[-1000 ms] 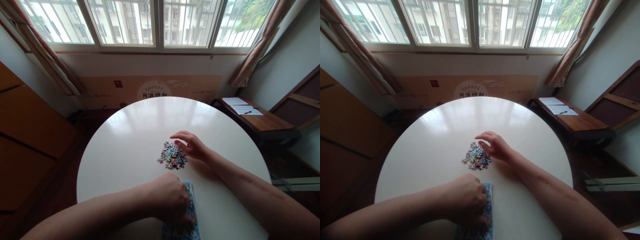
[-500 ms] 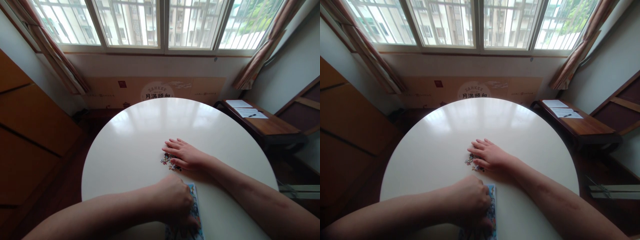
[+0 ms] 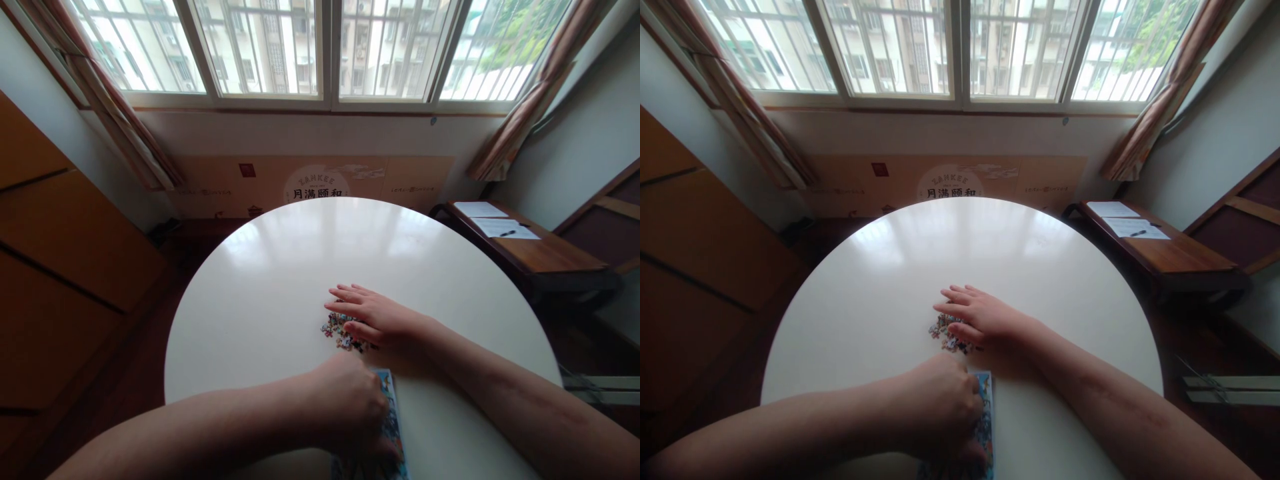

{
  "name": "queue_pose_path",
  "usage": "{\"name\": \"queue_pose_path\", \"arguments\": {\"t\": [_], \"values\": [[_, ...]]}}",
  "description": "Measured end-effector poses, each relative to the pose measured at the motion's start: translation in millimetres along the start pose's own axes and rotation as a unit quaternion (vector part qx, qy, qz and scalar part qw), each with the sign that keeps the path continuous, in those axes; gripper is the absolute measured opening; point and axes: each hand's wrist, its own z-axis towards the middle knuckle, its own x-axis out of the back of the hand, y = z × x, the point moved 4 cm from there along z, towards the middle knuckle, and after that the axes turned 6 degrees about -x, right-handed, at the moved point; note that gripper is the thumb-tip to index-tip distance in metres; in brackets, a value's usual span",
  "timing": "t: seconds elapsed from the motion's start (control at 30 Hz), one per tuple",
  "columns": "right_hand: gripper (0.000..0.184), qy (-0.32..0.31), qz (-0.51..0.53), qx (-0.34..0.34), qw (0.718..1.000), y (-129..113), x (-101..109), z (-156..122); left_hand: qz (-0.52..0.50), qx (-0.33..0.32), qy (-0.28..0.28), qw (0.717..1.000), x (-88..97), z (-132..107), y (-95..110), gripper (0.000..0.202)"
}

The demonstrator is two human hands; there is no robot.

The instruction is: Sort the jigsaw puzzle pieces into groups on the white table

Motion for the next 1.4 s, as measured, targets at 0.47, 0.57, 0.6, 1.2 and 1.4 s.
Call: {"name": "queue_pose_path", "arguments": {"t": [0.47, 0.57, 0.6, 1.2, 1.4], "values": [[0.051, 0.008, 0.029, -0.055, 0.998, 25, 6, -4, 0.012, -0.004, 0.010, 1.000, -1.7, 1, -1, 0.054], [0.054, -0.020, 0.021, -0.066, 0.997, 18, 5, -2, 0.011, -0.001, 0.008, 1.000, -0.7, 1, 0, 0.053], [0.054, -0.029, 0.017, -0.069, 0.997, 15, 6, -2, 0.010, 0.000, 0.009, 1.000, -0.2, 1, 0, 0.052], [0.053, 0.023, 0.031, -0.060, 0.997, 15, 21, -11, 0.012, -0.011, 0.034, 0.999, 2.4, -4, -2, 0.049], [0.050, 0.084, 0.014, -0.128, 0.988, 41, 29, -17, -0.017, -0.004, 0.103, 0.995, 22.1, -14, -32, 0.043]]}}
